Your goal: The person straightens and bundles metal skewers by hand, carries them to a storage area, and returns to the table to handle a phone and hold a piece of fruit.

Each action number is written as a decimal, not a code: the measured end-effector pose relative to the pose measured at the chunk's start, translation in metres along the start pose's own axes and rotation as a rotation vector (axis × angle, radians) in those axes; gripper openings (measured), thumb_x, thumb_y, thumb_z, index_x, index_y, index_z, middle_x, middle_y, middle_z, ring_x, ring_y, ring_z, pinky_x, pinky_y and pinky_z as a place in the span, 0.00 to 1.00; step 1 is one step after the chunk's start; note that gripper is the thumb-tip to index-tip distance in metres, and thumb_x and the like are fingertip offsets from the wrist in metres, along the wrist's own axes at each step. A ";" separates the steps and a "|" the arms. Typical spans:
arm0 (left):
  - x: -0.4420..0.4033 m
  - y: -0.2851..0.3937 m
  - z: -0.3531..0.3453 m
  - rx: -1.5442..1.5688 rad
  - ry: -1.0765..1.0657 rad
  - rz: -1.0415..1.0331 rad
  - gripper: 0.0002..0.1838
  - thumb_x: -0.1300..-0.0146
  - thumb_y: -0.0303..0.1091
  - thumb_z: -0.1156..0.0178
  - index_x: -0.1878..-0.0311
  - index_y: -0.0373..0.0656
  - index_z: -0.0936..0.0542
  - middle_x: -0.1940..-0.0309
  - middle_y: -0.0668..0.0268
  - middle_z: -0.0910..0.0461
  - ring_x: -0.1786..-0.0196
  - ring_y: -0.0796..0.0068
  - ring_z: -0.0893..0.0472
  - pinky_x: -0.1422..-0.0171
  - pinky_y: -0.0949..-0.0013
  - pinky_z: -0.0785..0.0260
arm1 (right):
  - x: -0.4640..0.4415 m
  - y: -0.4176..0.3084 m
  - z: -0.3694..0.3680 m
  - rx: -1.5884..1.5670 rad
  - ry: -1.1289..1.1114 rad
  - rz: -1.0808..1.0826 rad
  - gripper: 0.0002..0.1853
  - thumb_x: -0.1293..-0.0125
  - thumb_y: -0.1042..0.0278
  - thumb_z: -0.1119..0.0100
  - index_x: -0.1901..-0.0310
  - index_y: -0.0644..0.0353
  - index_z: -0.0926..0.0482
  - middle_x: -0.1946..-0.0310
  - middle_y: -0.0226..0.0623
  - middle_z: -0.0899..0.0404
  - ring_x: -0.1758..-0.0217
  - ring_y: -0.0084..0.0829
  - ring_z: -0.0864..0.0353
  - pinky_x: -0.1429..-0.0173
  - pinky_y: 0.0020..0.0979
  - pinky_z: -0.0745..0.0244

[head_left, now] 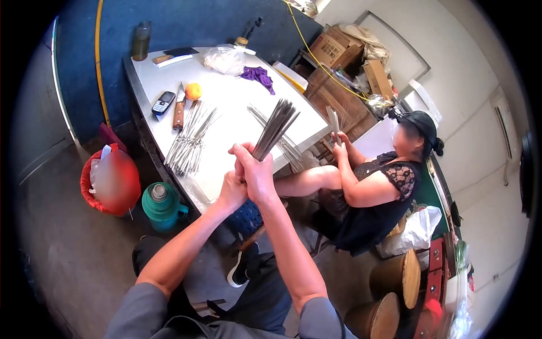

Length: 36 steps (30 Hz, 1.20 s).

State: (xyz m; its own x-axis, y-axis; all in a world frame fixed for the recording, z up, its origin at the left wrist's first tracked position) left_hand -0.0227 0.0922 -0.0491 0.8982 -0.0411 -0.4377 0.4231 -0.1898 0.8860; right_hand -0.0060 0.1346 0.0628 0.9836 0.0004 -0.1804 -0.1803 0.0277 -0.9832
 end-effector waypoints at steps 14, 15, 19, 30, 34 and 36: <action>0.045 0.022 -0.040 -0.006 -0.047 -0.045 0.08 0.42 0.31 0.43 0.73 0.37 0.22 0.79 0.63 0.20 0.70 0.70 0.18 0.64 0.69 0.28 | 0.075 0.000 0.025 0.033 0.178 0.086 0.05 0.41 0.72 0.35 0.68 0.64 0.21 0.78 0.23 0.25 0.77 0.14 0.29 0.72 0.17 0.35; 0.048 0.023 -0.040 -0.005 -0.050 -0.047 0.08 0.42 0.32 0.43 0.73 0.37 0.22 0.80 0.63 0.20 0.71 0.70 0.18 0.64 0.69 0.28 | 0.077 0.002 0.026 0.026 0.187 0.076 0.05 0.40 0.72 0.35 0.69 0.64 0.20 0.78 0.24 0.25 0.77 0.14 0.29 0.71 0.17 0.35; 0.064 0.029 -0.046 0.014 -0.048 -0.080 0.10 0.41 0.32 0.43 0.75 0.37 0.23 0.81 0.63 0.21 0.72 0.70 0.19 0.66 0.69 0.28 | 0.085 0.002 0.031 -0.008 0.222 0.021 0.06 0.40 0.71 0.36 0.67 0.64 0.20 0.77 0.26 0.24 0.77 0.14 0.30 0.70 0.17 0.35; 0.098 0.051 -0.043 0.440 -0.472 0.989 0.14 0.37 0.36 0.46 0.79 0.49 0.34 0.89 0.73 0.38 0.89 0.81 0.40 0.84 0.76 0.52 | 0.090 0.027 0.072 -0.262 0.312 -0.173 0.13 0.28 0.64 0.48 0.52 0.65 0.27 0.72 0.35 0.22 0.76 0.19 0.26 0.72 0.23 0.27; 0.101 0.046 -0.039 0.499 -0.579 1.013 0.10 0.36 0.37 0.45 0.73 0.49 0.32 0.86 0.74 0.37 0.87 0.83 0.40 0.83 0.78 0.52 | 0.089 0.031 0.080 -0.323 0.286 -0.168 0.13 0.28 0.64 0.48 0.52 0.66 0.28 0.72 0.35 0.24 0.77 0.21 0.26 0.72 0.24 0.26; 0.101 0.047 -0.035 0.607 -0.540 1.006 0.09 0.36 0.38 0.45 0.70 0.49 0.32 0.85 0.74 0.36 0.87 0.83 0.40 0.83 0.78 0.52 | 0.088 0.032 0.080 -0.349 0.281 -0.165 0.12 0.28 0.65 0.49 0.52 0.66 0.28 0.72 0.36 0.24 0.77 0.21 0.26 0.72 0.24 0.26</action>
Point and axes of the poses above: each hand's wrist, its own x-axis away from the middle knuckle, its own z-axis out of the back of the hand, y = z × x, the point moved 1 cm from there along -x, towards the middle knuckle
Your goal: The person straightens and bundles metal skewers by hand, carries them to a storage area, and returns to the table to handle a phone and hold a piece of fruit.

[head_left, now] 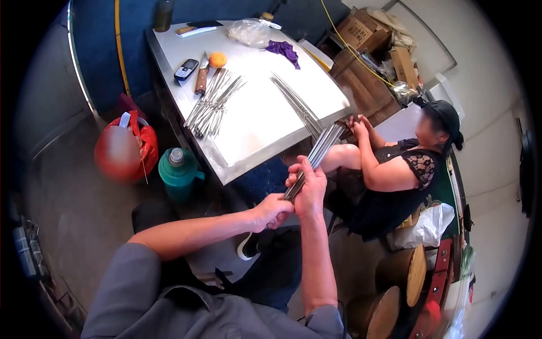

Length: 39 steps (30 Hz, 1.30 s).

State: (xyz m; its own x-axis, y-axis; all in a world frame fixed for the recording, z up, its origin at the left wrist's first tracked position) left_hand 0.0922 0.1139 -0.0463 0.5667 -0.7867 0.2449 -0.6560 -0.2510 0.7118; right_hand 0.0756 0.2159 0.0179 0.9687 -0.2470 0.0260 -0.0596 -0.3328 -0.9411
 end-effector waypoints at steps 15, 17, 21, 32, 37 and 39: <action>0.016 -0.004 0.005 0.150 -0.067 -0.077 0.13 0.26 0.42 0.55 0.52 0.44 0.27 0.75 0.61 0.22 0.87 0.80 0.34 0.83 0.78 0.48 | 0.010 -0.001 0.019 0.044 0.013 -0.025 0.10 0.28 0.66 0.50 0.54 0.65 0.27 0.62 0.46 0.19 0.61 0.37 0.15 0.60 0.36 0.17; 0.020 -0.004 0.007 0.154 -0.069 -0.063 0.13 0.26 0.42 0.56 0.52 0.44 0.27 0.74 0.60 0.21 0.87 0.80 0.34 0.84 0.78 0.48 | 0.013 0.001 0.018 0.033 0.013 -0.022 0.10 0.29 0.68 0.49 0.54 0.66 0.27 0.63 0.45 0.18 0.62 0.36 0.15 0.60 0.34 0.17; 0.029 -0.006 0.009 0.158 -0.058 -0.062 0.13 0.25 0.41 0.58 0.49 0.44 0.30 0.69 0.55 0.18 0.87 0.78 0.33 0.84 0.77 0.47 | 0.018 0.009 0.020 0.010 -0.008 -0.021 0.10 0.31 0.73 0.50 0.52 0.68 0.27 0.62 0.46 0.18 0.60 0.38 0.15 0.58 0.36 0.17; 0.030 -0.007 0.009 0.174 -0.003 -0.050 0.12 0.25 0.41 0.60 0.47 0.46 0.34 0.63 0.51 0.17 0.86 0.71 0.28 0.85 0.75 0.44 | 0.020 0.009 0.020 0.001 -0.040 -0.029 0.16 0.41 0.82 0.60 0.51 0.71 0.30 0.59 0.51 0.19 0.56 0.43 0.16 0.53 0.40 0.16; 0.031 -0.007 0.012 0.231 -0.077 -0.059 0.13 0.24 0.42 0.61 0.45 0.46 0.35 0.63 0.50 0.17 0.87 0.71 0.28 0.86 0.75 0.43 | 0.023 0.007 0.018 -0.017 -0.044 -0.030 0.17 0.41 0.82 0.59 0.50 0.71 0.31 0.59 0.52 0.19 0.55 0.43 0.16 0.52 0.40 0.17; 0.030 -0.008 0.014 0.238 -0.085 -0.050 0.14 0.24 0.43 0.61 0.45 0.46 0.34 0.63 0.50 0.17 0.87 0.72 0.29 0.86 0.76 0.44 | 0.024 0.008 0.019 -0.028 -0.046 -0.027 0.17 0.42 0.82 0.60 0.50 0.71 0.31 0.59 0.52 0.19 0.55 0.43 0.16 0.51 0.41 0.17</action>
Point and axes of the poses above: each hand's wrist, its own x-axis away from the middle knuckle, its own z-axis out of the back of the hand, y = z × x, the point moved 1 cm from there along -x, towards the middle knuckle
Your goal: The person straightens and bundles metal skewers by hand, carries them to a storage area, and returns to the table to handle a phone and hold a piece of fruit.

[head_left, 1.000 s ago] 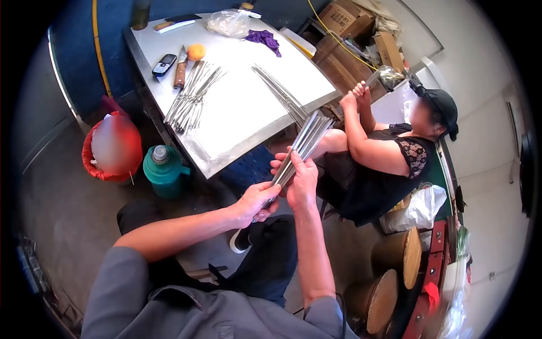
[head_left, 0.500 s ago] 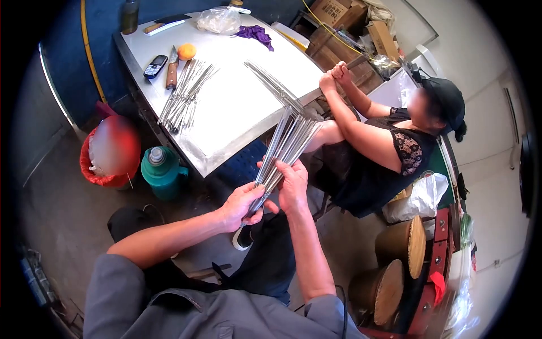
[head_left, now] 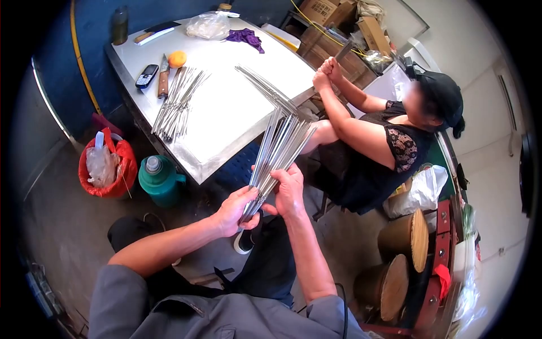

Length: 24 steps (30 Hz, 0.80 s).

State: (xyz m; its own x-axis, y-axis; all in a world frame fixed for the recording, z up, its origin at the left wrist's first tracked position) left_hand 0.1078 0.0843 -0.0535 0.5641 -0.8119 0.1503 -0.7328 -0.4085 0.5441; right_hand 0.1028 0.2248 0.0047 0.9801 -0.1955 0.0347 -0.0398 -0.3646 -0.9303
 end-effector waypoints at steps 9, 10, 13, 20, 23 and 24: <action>-0.004 -0.001 0.001 -0.122 0.036 0.010 0.10 0.26 0.38 0.54 0.48 0.46 0.32 0.64 0.52 0.17 0.87 0.77 0.30 0.86 0.78 0.45 | 0.001 0.004 0.006 -0.024 -0.015 0.011 0.21 0.45 0.83 0.61 0.49 0.72 0.31 0.58 0.52 0.20 0.54 0.45 0.16 0.49 0.42 0.18; -0.004 -0.001 0.001 -0.111 0.048 0.012 0.09 0.26 0.37 0.53 0.49 0.45 0.32 0.65 0.52 0.17 0.87 0.77 0.30 0.86 0.78 0.45 | 0.002 0.004 0.007 -0.021 -0.021 0.005 0.21 0.45 0.83 0.62 0.48 0.72 0.31 0.58 0.52 0.20 0.54 0.45 0.16 0.48 0.42 0.18; -0.005 -0.001 0.000 -0.100 0.074 0.025 0.09 0.26 0.38 0.55 0.49 0.45 0.32 0.65 0.53 0.17 0.86 0.77 0.30 0.86 0.78 0.44 | 0.000 0.009 0.013 -0.012 -0.013 -0.003 0.20 0.44 0.82 0.61 0.49 0.72 0.30 0.58 0.51 0.20 0.55 0.43 0.16 0.48 0.41 0.18; -0.009 0.003 0.000 -0.070 0.108 0.011 0.11 0.25 0.40 0.56 0.49 0.45 0.32 0.66 0.53 0.17 0.87 0.76 0.30 0.85 0.78 0.42 | 0.000 0.015 0.017 0.024 0.044 -0.021 0.12 0.35 0.77 0.56 0.53 0.68 0.26 0.61 0.42 0.18 0.63 0.30 0.16 0.54 0.33 0.18; -0.010 0.003 -0.001 -0.066 0.095 0.000 0.11 0.26 0.39 0.56 0.49 0.45 0.32 0.67 0.54 0.17 0.87 0.77 0.30 0.86 0.78 0.42 | 0.000 0.015 0.017 0.025 0.047 -0.011 0.11 0.33 0.76 0.56 0.53 0.68 0.26 0.61 0.42 0.18 0.63 0.30 0.16 0.54 0.33 0.18; -0.010 0.003 -0.001 -0.064 0.106 -0.003 0.11 0.26 0.39 0.55 0.49 0.44 0.31 0.68 0.55 0.17 0.87 0.77 0.30 0.86 0.78 0.42 | 0.000 0.015 0.017 0.024 0.047 -0.012 0.11 0.33 0.76 0.56 0.53 0.68 0.26 0.61 0.42 0.18 0.63 0.30 0.16 0.54 0.33 0.18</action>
Point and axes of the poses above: each hand's wrist, its own x-axis away from the middle knuckle, its own z-axis out of the back of the hand, y = z × x, the point moved 1 cm from there along -x, towards the middle knuckle
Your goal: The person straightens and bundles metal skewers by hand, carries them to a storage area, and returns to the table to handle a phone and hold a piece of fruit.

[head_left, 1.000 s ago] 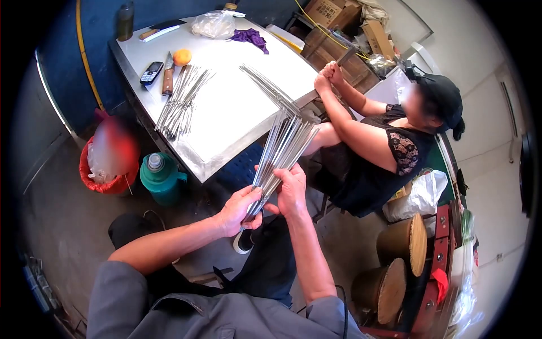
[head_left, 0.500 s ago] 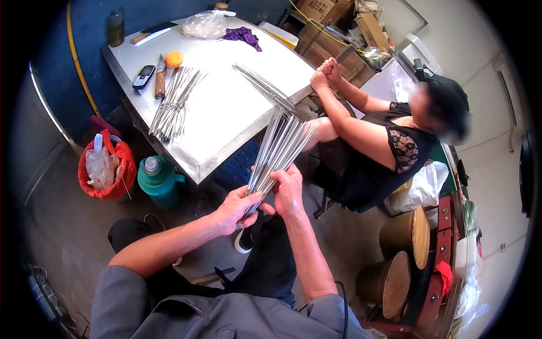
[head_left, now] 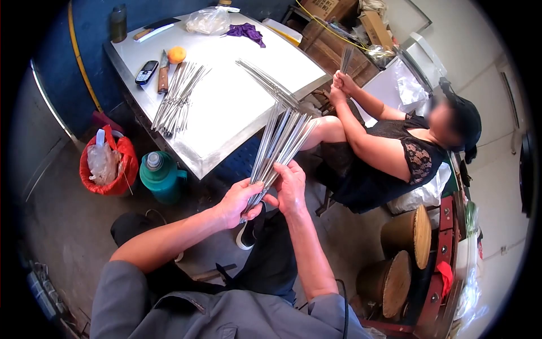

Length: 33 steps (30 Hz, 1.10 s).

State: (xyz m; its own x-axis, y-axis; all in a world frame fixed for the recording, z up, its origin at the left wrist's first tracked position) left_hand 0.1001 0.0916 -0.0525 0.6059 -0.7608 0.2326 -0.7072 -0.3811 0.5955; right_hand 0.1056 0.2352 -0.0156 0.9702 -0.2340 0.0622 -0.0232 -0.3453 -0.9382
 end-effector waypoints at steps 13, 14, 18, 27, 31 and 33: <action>-0.001 -0.006 -0.002 -0.035 -0.041 0.074 0.13 0.26 0.44 0.54 0.61 0.45 0.29 0.83 0.74 0.37 0.87 0.84 0.41 0.85 0.78 0.52 | 0.008 0.003 -0.005 0.016 0.072 -0.020 0.09 0.30 0.69 0.49 0.55 0.65 0.25 0.66 0.40 0.17 0.66 0.30 0.16 0.66 0.27 0.21; 0.000 -0.006 -0.002 -0.020 -0.044 0.089 0.14 0.26 0.45 0.55 0.61 0.46 0.29 0.83 0.74 0.37 0.87 0.84 0.42 0.85 0.78 0.53 | 0.006 0.006 -0.001 0.015 0.041 -0.025 0.11 0.29 0.68 0.51 0.52 0.66 0.26 0.61 0.45 0.17 0.60 0.36 0.15 0.58 0.32 0.18; 0.004 0.000 -0.006 0.050 -0.072 0.136 0.14 0.26 0.45 0.55 0.65 0.48 0.31 0.84 0.76 0.39 0.88 0.85 0.43 0.86 0.78 0.54 | 0.007 0.001 -0.010 -0.014 -0.034 -0.042 0.15 0.28 0.66 0.51 0.47 0.68 0.28 0.59 0.50 0.19 0.57 0.40 0.16 0.50 0.39 0.19; 0.005 -0.004 -0.008 0.102 -0.184 0.182 0.17 0.27 0.50 0.56 0.66 0.49 0.31 0.85 0.76 0.42 0.88 0.84 0.44 0.86 0.76 0.55 | 0.009 -0.005 -0.016 -0.040 -0.139 -0.122 0.14 0.28 0.62 0.48 0.49 0.65 0.28 0.71 0.38 0.21 0.70 0.29 0.18 0.64 0.30 0.19; 0.005 -0.002 -0.011 0.037 -0.164 0.166 0.17 0.33 0.43 0.47 0.77 0.52 0.36 0.88 0.76 0.42 0.89 0.84 0.43 0.86 0.77 0.55 | 0.005 -0.005 -0.025 0.017 -0.149 -0.114 0.13 0.27 0.61 0.49 0.55 0.64 0.27 0.77 0.35 0.24 0.76 0.28 0.20 0.68 0.29 0.21; 0.007 0.001 -0.014 0.083 -0.143 0.156 0.18 0.37 0.38 0.44 0.80 0.52 0.38 0.90 0.76 0.42 0.90 0.83 0.43 0.86 0.77 0.55 | 0.002 -0.004 -0.029 0.036 -0.154 -0.100 0.12 0.27 0.61 0.49 0.57 0.64 0.27 0.78 0.35 0.24 0.77 0.28 0.21 0.69 0.28 0.22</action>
State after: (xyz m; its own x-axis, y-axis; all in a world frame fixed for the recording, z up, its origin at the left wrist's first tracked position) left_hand 0.1086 0.0937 -0.0394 0.4329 -0.8785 0.2021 -0.8197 -0.2904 0.4937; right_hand 0.1005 0.2095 -0.0016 0.9928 -0.0570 0.1053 0.0811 -0.3269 -0.9416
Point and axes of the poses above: each hand's wrist, its own x-axis away from the middle knuckle, its own z-axis out of the back of the hand, y = z × x, the point moved 1 cm from there along -x, towards the middle knuckle
